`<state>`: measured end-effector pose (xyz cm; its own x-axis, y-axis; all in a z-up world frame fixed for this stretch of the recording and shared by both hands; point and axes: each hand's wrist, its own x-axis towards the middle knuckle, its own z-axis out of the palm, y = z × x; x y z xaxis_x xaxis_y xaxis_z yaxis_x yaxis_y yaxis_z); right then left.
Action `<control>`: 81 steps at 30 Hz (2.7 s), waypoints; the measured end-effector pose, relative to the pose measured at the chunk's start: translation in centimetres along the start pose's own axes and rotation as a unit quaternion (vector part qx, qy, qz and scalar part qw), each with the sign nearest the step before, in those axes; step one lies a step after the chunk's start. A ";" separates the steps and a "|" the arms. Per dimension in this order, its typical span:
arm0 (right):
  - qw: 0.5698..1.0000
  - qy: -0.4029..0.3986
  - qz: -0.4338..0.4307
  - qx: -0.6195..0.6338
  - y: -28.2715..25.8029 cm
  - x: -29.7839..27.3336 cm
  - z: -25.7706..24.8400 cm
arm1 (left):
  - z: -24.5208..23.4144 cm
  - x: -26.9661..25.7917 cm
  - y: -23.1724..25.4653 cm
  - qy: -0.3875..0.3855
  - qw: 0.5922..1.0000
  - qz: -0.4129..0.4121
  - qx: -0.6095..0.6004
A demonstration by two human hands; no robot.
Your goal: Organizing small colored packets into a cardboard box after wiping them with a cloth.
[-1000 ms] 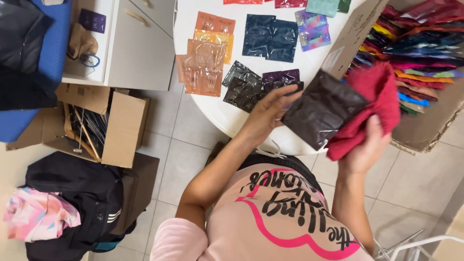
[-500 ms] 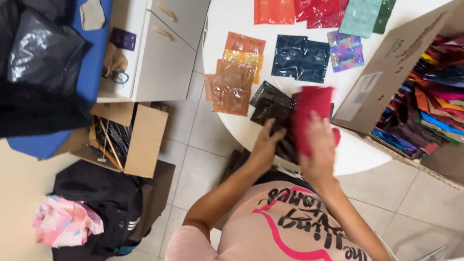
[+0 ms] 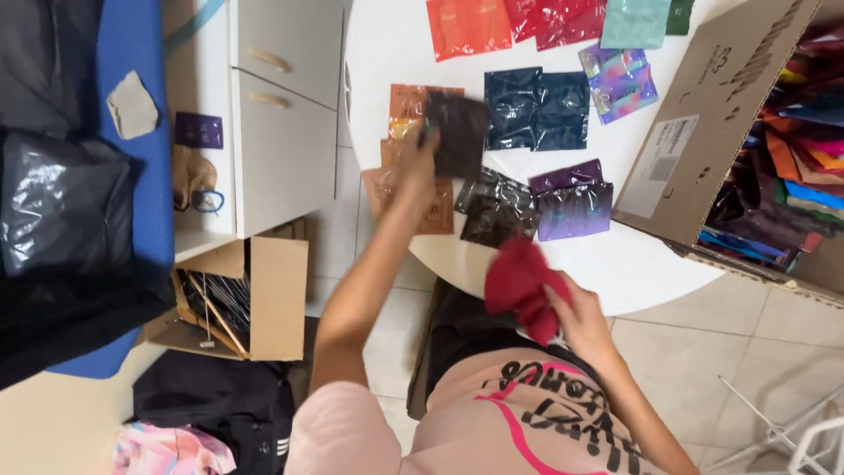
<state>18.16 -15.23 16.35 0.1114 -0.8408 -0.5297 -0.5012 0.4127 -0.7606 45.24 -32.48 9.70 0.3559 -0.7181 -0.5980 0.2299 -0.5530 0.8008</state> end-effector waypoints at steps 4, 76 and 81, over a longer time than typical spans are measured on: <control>0.991 0.083 0.032 0.100 5.0 -2.9 -3.1 | 4.7 19.1 -0.6 0.029 0.996 0.075 -0.034; 0.747 -0.040 0.048 0.662 -1.9 -2.0 -15.3 | 13.7 -27.1 -2.9 -0.137 0.963 0.159 -0.167; 0.800 0.008 0.105 0.590 2.4 -2.1 -14.9 | 13.7 -25.2 -8.8 -0.384 0.884 0.094 -0.250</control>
<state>3.89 -17.69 21.22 0.1159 -0.7093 -0.6953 0.6535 0.5816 -0.4845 21.87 -15.28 17.26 -0.2448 -0.9587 -0.1448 0.6721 -0.2754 0.6874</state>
